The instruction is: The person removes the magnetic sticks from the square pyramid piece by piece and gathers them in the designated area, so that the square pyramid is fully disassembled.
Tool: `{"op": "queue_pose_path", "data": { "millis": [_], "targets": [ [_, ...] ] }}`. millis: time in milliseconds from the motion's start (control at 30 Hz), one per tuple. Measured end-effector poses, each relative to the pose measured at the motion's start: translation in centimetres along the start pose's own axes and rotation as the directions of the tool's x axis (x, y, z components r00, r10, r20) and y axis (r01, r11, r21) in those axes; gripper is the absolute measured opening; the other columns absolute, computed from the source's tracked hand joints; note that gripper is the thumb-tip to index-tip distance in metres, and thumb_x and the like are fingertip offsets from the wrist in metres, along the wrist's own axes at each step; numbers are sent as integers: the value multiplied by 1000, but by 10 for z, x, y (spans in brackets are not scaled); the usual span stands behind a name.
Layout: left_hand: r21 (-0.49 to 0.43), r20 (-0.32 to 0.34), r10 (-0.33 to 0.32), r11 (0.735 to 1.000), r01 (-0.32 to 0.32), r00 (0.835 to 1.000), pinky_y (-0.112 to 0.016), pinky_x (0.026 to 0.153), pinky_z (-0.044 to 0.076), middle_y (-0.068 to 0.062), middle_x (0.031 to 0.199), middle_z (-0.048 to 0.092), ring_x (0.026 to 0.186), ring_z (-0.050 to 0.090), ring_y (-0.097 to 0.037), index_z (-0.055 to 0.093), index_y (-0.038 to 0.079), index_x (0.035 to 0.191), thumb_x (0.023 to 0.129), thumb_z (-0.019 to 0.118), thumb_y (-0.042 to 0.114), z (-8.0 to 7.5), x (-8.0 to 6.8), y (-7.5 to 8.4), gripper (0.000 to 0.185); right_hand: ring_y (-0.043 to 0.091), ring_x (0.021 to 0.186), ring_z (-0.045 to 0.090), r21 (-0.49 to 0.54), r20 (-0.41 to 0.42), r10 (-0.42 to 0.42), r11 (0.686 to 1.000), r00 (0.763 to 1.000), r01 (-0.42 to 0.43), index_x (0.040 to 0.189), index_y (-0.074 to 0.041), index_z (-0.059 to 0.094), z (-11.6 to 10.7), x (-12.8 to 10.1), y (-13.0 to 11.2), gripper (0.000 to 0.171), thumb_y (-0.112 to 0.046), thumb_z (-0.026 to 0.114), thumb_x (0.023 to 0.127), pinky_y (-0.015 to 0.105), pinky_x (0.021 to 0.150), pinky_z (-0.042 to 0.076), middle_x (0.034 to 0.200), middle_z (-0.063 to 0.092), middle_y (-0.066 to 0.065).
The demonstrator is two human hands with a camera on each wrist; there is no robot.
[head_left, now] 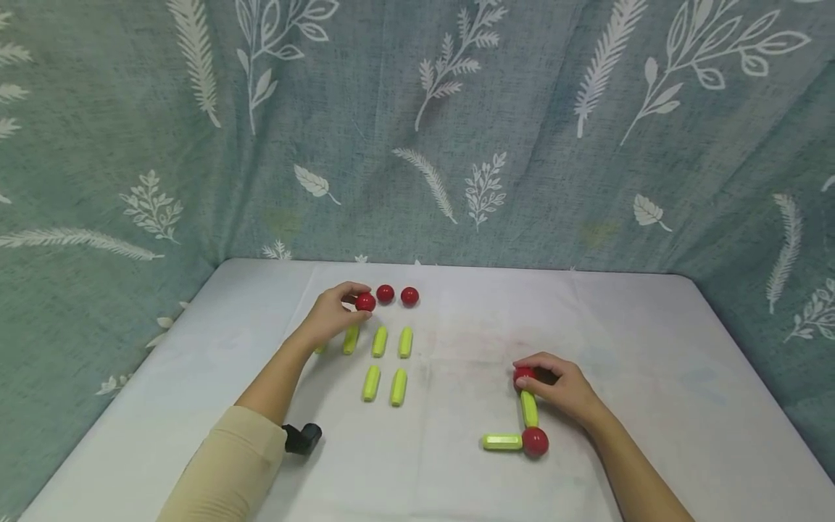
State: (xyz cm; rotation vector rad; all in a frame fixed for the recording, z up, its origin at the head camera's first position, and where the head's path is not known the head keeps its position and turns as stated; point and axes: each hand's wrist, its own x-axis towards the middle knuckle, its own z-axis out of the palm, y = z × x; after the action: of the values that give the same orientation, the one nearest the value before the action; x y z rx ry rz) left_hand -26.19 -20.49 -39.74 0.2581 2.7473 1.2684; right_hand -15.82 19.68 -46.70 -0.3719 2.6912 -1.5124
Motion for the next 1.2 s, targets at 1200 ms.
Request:
{"op": "queue_pose_path", "data": {
  "millis": [1200],
  "targets": [
    [37,-111,-101,994,106,989,-45,101,41,-22,126,54,119,50,-35,54,0,126,89,65,10,-1,50,-36,40,16,104,55,8,7,-29,1000,1000,29,110,-19,69,-1,0,2,30,-30,73,82,32,92,46,109,65,-3]
  ]
}}
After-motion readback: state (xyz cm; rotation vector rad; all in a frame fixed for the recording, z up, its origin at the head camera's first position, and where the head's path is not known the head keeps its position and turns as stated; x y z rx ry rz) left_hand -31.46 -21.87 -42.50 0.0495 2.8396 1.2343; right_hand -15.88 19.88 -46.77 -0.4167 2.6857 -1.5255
